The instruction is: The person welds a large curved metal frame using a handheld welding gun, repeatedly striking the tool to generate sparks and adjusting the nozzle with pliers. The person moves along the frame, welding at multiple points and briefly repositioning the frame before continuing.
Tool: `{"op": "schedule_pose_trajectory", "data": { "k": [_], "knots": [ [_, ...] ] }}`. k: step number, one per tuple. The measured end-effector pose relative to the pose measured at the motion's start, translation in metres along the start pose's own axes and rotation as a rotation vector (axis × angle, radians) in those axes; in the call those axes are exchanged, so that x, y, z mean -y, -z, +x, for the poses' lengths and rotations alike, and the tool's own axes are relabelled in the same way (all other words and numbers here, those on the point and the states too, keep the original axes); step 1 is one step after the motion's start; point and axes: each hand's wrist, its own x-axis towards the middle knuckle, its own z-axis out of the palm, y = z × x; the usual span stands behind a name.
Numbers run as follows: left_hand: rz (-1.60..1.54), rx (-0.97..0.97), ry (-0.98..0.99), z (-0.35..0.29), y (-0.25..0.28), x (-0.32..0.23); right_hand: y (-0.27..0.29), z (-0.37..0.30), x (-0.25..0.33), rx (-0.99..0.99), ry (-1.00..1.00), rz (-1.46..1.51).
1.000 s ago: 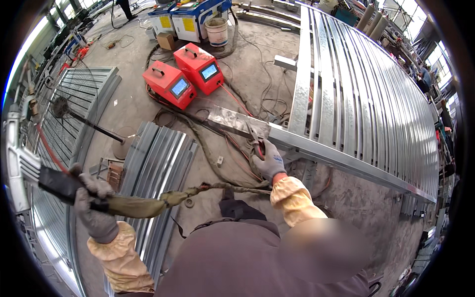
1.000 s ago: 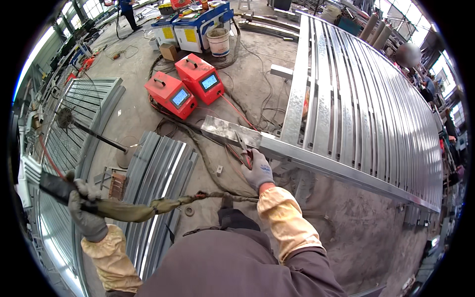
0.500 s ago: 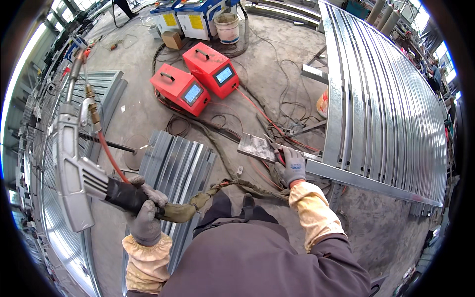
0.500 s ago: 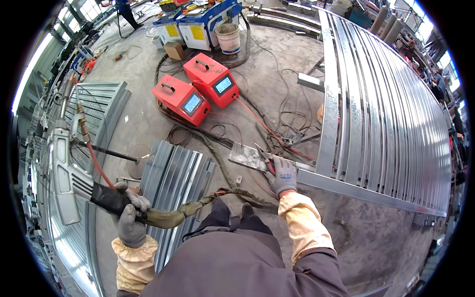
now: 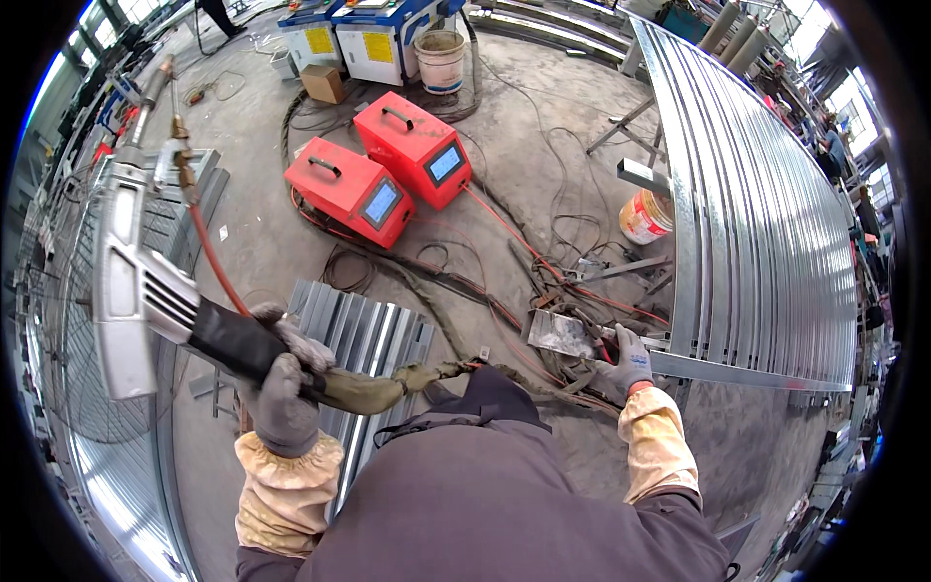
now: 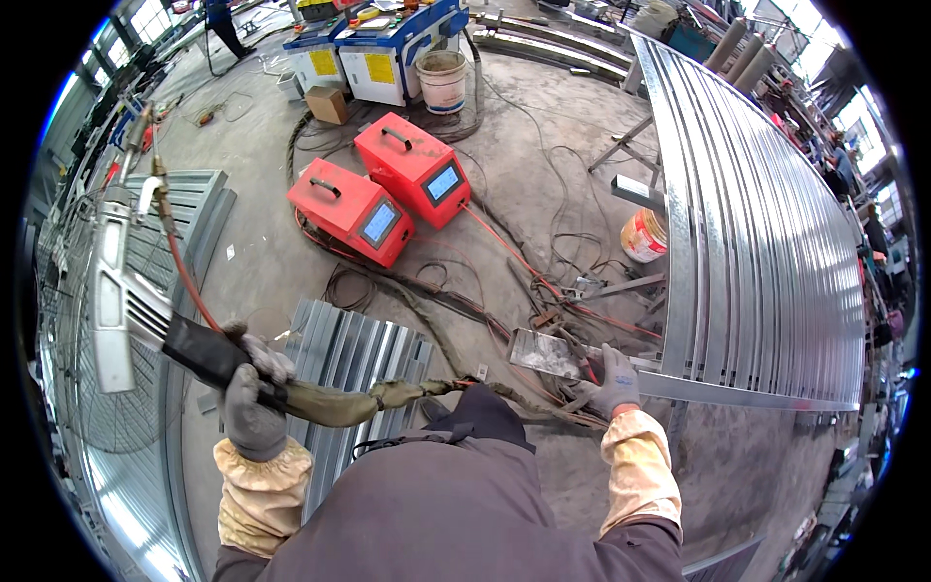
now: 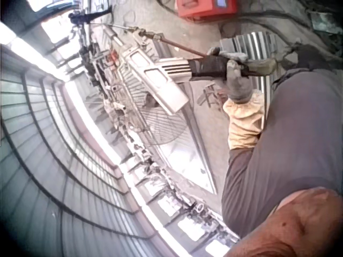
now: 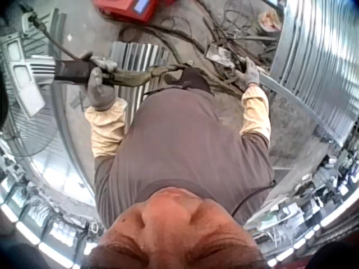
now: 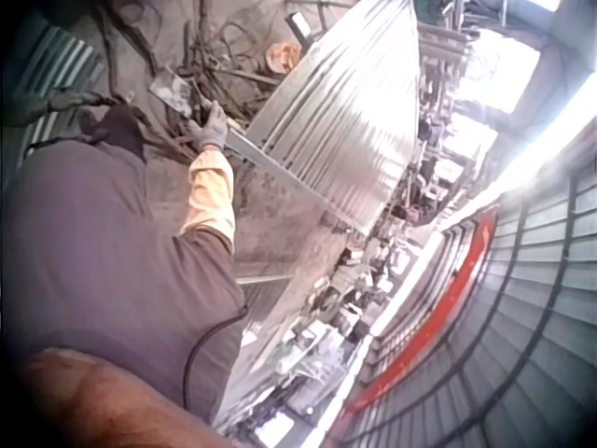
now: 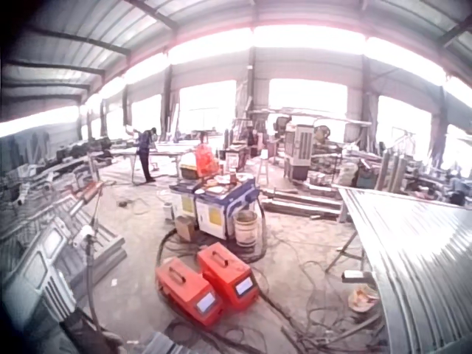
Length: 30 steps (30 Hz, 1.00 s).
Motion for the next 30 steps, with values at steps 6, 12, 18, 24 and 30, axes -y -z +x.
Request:
{"op": "schedule_pose_trajectory", "data": {
  "k": [6, 12, 18, 24, 30],
  "knots": [
    [0.046, 0.076, -0.175, 0.079, 0.02, -0.026, 0.017, 0.005, 0.019, 0.017, -0.113, -0.005],
    [0.091, 0.11, -0.215, 0.15, 0.046, -0.049, 0.045, 0.067, 0.129, -0.369, 0.089, 0.099],
    [0.122, 0.024, -0.193, 0.245, 0.04, -0.012, 0.016, 0.195, 0.317, 0.084, 0.44, 0.685],
    [0.379, -0.13, 0.095, 0.362, 0.02, 0.09, 0.021, 0.366, 0.422, 0.327, 0.502, 1.044],
    [0.718, 0.046, 0.181, 0.473, -0.003, 0.179, 0.103, 0.476, 0.515, 0.505, 0.36, 1.612]
  ]
}}
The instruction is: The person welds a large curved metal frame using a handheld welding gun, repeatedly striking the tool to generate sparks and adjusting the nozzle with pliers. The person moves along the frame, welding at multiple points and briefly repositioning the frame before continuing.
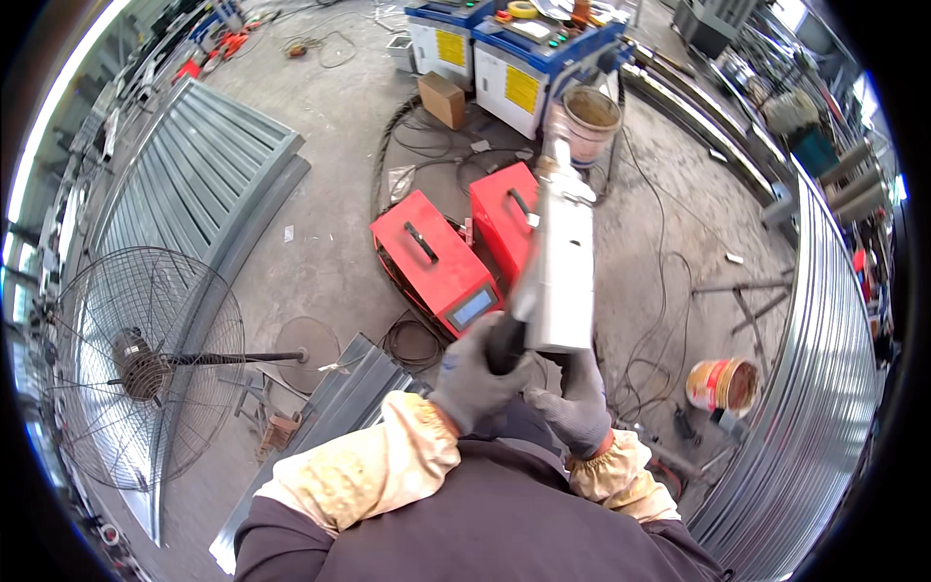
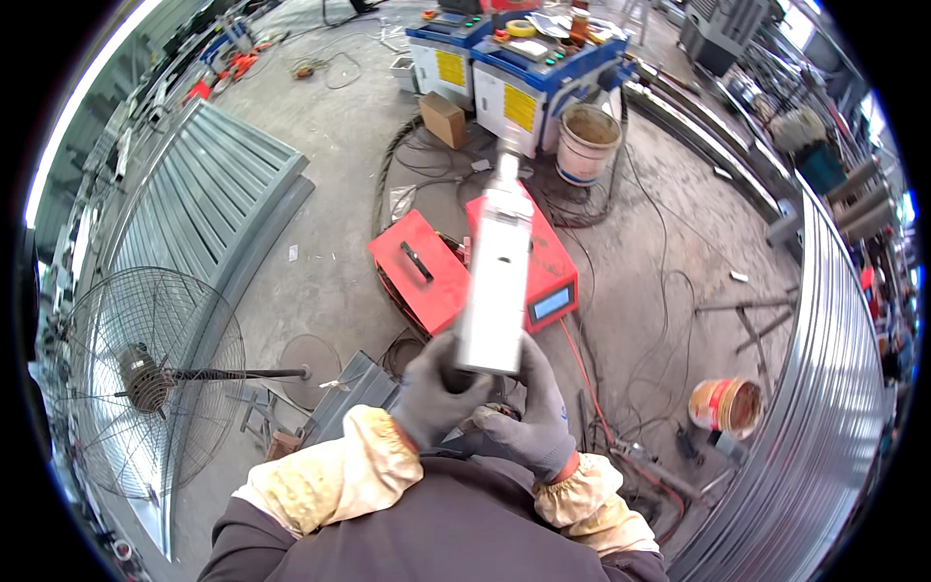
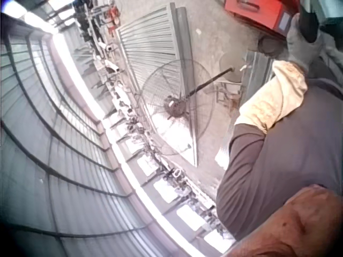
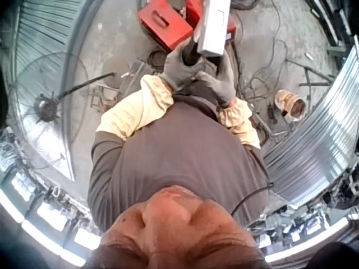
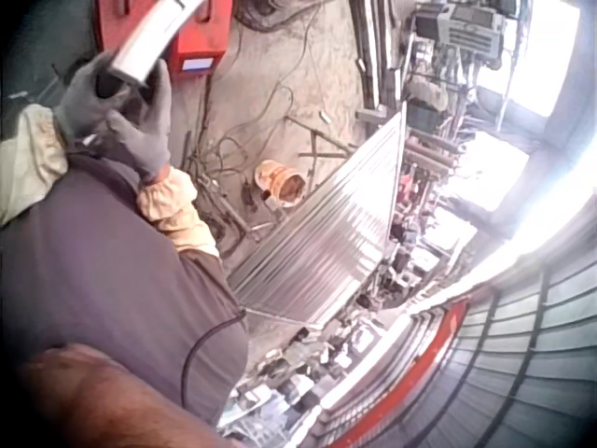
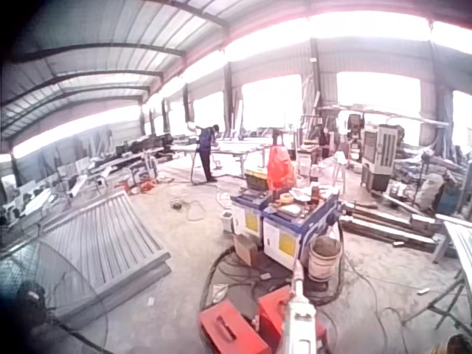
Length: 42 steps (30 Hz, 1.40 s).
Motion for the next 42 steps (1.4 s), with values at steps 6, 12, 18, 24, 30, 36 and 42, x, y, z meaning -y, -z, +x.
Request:
{"op": "schedule_pose_trajectory", "data": {
  "k": [6, 12, 18, 24, 30, 36, 42],
  "knots": [
    [0.173, 0.258, -0.017, 0.083, -0.008, 0.002, -0.024, 0.101, 0.019, -0.437, 0.05, -0.224],
    [0.308, 0.567, -0.113, 0.169, 0.029, 0.005, 0.008, 0.195, -0.003, -0.665, 0.316, -0.471],
    [0.472, 0.791, -0.14, 0.31, 0.168, 0.113, -0.004, 0.272, 0.032, -0.802, 0.436, -0.667],
    [0.414, 0.19, 0.376, 0.467, 0.401, 0.282, -0.071, 0.322, 0.061, -0.932, 0.374, -0.882],
    [0.559, -0.137, 0.508, 0.496, 0.55, 0.348, -0.161, 0.414, 0.091, -0.796, 0.491, -1.214],
    [0.662, 0.068, 0.553, 0.498, 0.623, 0.353, -0.182, 0.483, 0.135, -0.87, 0.534, -1.33],
    [0.546, -0.052, 0.659, 0.534, 0.686, 0.376, -0.206, 0.592, 0.163, -0.891, 0.737, -1.504]
  ]
}}
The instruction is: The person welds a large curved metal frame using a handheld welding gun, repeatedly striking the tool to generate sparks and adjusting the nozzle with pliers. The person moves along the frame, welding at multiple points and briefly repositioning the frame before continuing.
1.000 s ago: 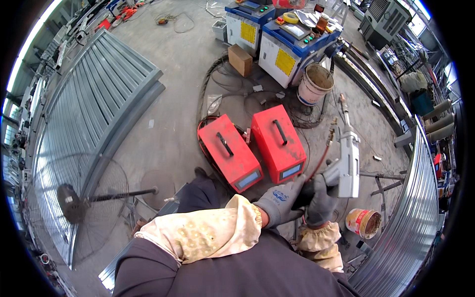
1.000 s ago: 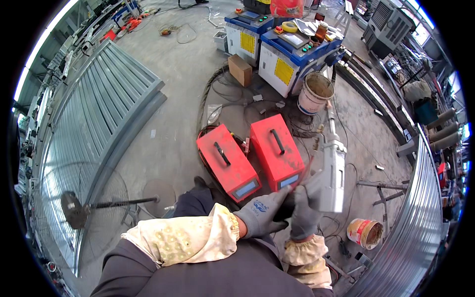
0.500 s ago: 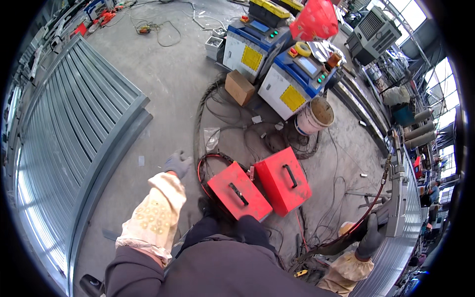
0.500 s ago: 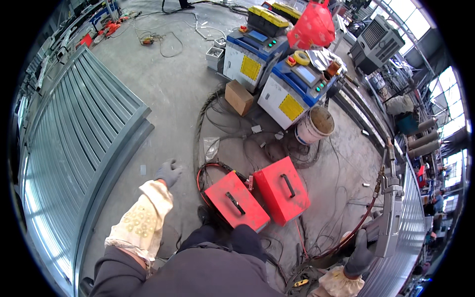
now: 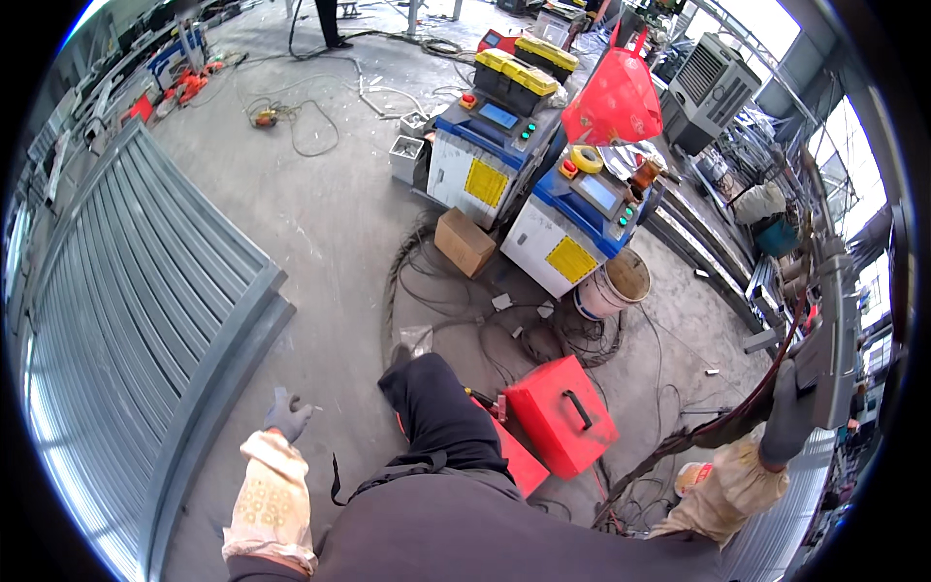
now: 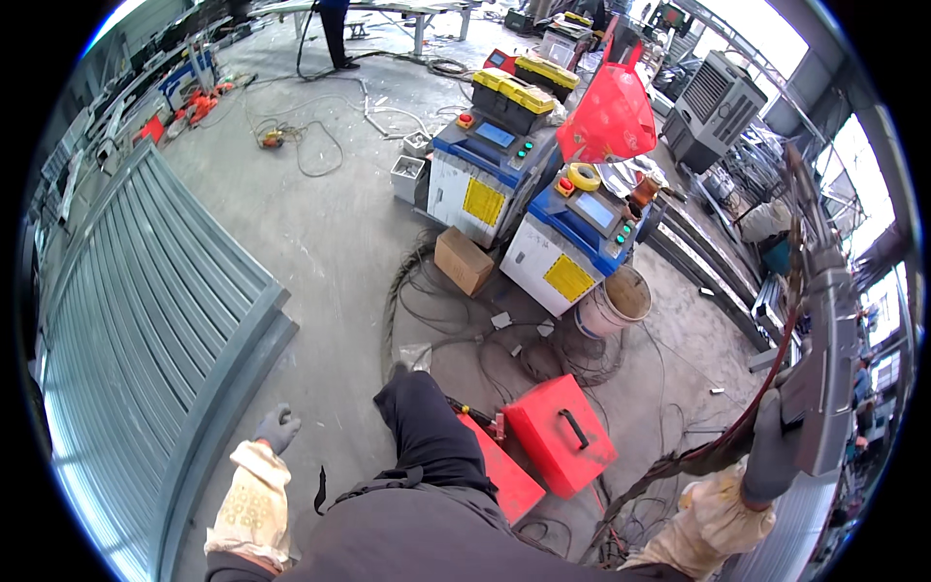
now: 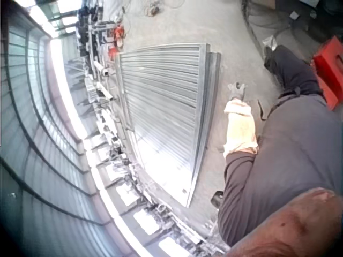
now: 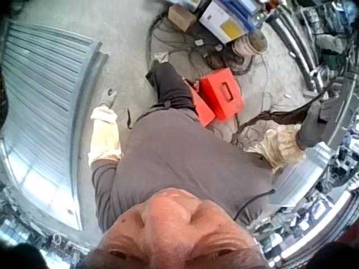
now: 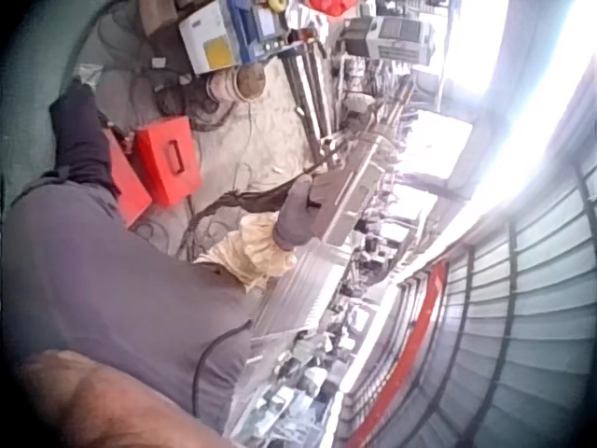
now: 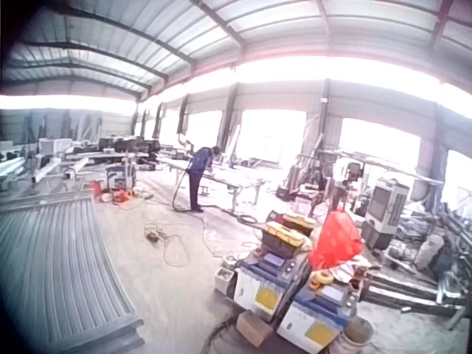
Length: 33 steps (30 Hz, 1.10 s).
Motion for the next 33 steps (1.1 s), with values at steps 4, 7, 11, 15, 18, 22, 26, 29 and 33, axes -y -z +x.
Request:
{"op": "schedule_pose_trajectory", "data": {
  "k": [4, 7, 11, 15, 18, 22, 26, 29, 33],
  "knots": [
    [0.108, 0.064, 0.019, 0.085, 0.002, 0.04, -0.082, 0.041, -0.002, -0.021, 0.027, 0.024],
    [0.069, 0.152, 0.034, 0.134, 0.03, -0.066, -0.174, 0.065, -0.009, -0.026, 0.023, 0.032],
    [0.165, 0.232, -0.11, 0.221, 0.042, -0.153, -0.309, 0.091, -0.023, 0.152, -0.156, 0.196],
    [0.064, 0.298, -0.186, 0.301, 0.045, -0.235, -0.434, 0.121, -0.009, 0.145, -0.286, 0.17],
    [-0.004, 0.444, -0.161, 0.339, 0.06, -0.307, -0.497, 0.137, 0.009, 0.138, -0.089, 0.074],
    [0.183, 0.506, -0.244, 0.416, 0.074, -0.349, -0.534, 0.166, 0.028, 0.087, -0.069, 0.068],
    [0.345, 0.564, -0.272, 0.522, 0.074, -0.36, -0.557, 0.211, 0.091, 0.069, -0.503, 0.352],
    [0.423, 0.566, -0.418, 0.594, 0.072, -0.405, -0.583, 0.242, 0.136, -0.13, -0.655, 0.646],
    [0.513, 0.665, -0.511, 0.69, 0.07, -0.466, -0.652, 0.241, 0.16, -0.088, -0.721, 0.723]
  ]
}}
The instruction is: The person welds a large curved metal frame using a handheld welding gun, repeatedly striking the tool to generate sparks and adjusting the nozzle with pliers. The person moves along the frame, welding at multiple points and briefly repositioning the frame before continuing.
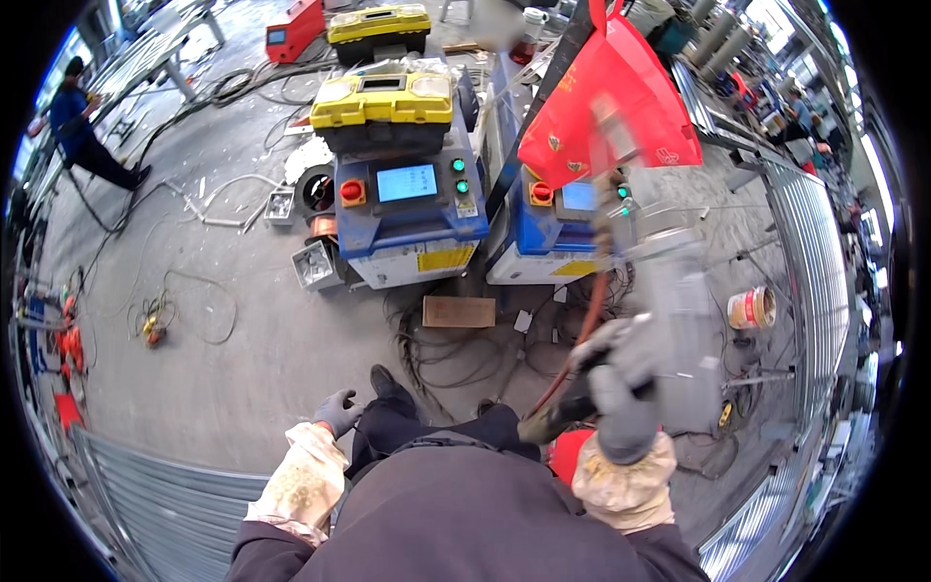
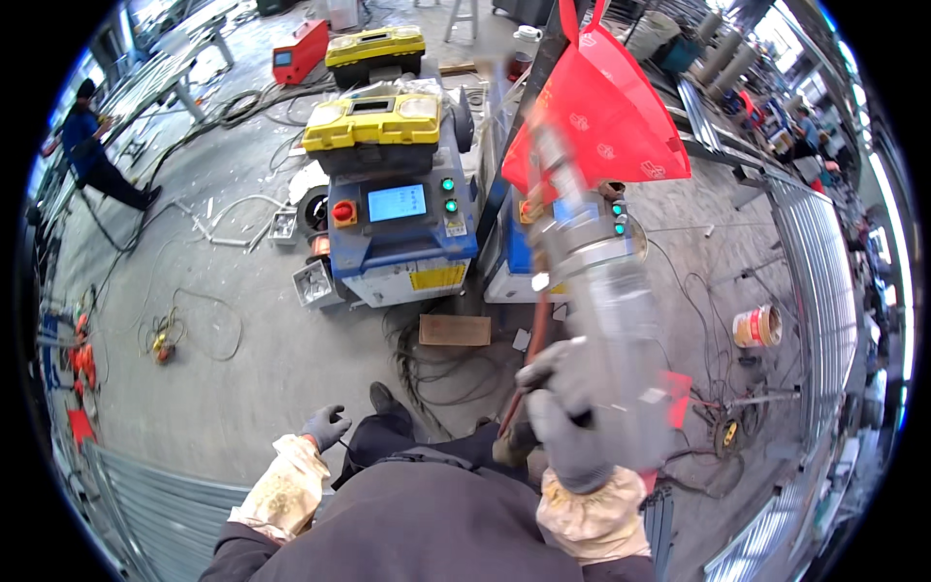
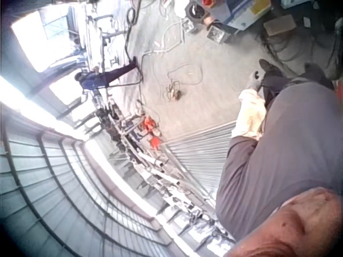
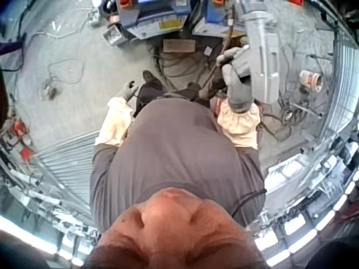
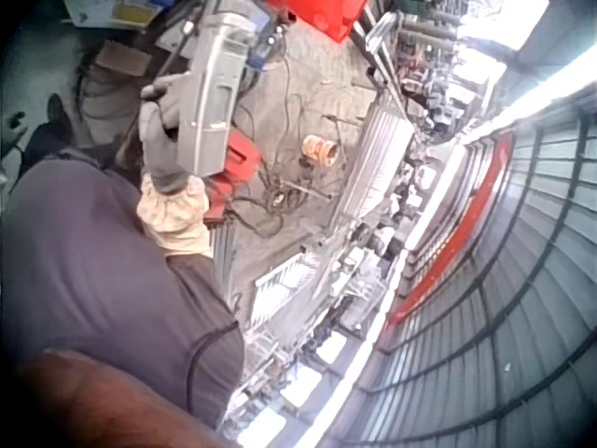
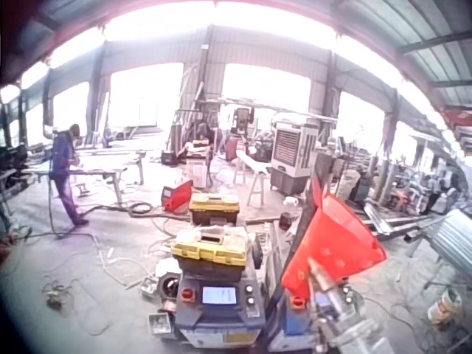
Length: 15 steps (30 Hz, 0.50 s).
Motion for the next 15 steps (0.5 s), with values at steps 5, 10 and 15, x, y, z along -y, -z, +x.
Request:
{"op": "schedule_pose_trajectory", "data": {
  "k": [5, 10, 15],
  "knots": [
    [0.197, 0.082, -0.041, 0.063, 0.094, -0.044, -0.042, -0.004, -0.091, -0.114, -0.168, -0.383],
    [0.251, 0.134, -0.013, 0.114, 0.118, -0.061, -0.047, 0.026, -0.189, -0.078, -0.105, -0.484],
    [0.099, 0.168, -0.043, 0.134, 0.099, -0.115, -0.03, 0.048, -0.27, -0.132, -0.23, -0.471]
  ]
}}
